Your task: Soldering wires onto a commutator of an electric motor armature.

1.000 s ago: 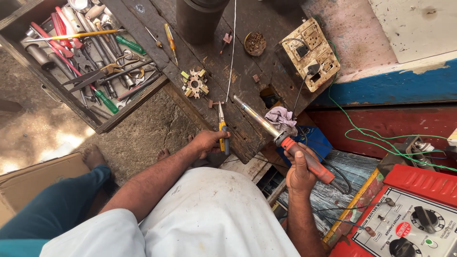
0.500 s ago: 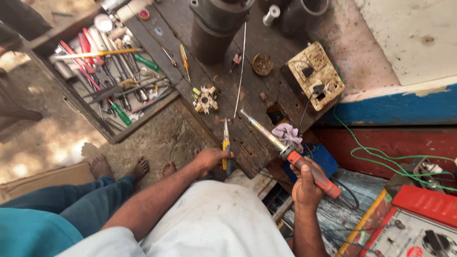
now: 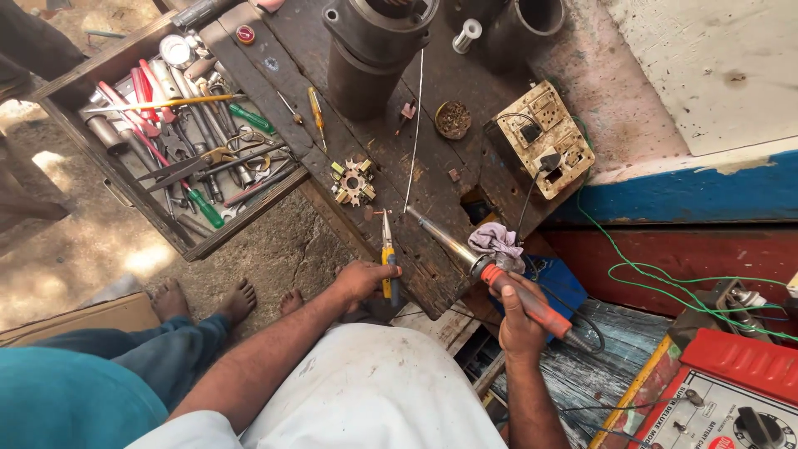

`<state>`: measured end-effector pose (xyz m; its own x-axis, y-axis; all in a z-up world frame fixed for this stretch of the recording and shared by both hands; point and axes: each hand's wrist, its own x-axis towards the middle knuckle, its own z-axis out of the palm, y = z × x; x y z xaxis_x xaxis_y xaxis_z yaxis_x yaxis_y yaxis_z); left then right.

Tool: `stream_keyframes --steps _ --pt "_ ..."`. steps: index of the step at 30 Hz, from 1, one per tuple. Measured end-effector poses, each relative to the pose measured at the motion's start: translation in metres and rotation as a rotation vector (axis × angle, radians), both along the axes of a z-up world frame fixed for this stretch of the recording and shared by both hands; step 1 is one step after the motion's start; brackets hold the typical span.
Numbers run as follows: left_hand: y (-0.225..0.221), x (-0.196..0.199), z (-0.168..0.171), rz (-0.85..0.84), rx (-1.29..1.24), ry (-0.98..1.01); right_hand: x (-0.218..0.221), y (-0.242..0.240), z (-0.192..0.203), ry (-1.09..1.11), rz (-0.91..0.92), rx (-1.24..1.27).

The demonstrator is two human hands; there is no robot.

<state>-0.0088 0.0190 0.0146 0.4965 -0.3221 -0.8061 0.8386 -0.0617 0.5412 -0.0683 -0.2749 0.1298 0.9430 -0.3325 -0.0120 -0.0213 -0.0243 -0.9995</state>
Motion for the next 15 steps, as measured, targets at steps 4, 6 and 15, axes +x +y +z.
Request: stream_keyframes --steps 4,6,15 --pt "-0.001 0.0 -0.005 0.015 -0.019 -0.007 0.001 0.004 0.002 0.019 0.026 -0.045" --pt "-0.001 -0.001 -0.007 0.019 -0.028 0.003 0.001 0.006 0.006 0.031 0.027 -0.062" --pt "0.003 0.003 0.0 -0.04 0.008 0.026 0.006 0.015 0.026 0.005 0.097 -0.465"
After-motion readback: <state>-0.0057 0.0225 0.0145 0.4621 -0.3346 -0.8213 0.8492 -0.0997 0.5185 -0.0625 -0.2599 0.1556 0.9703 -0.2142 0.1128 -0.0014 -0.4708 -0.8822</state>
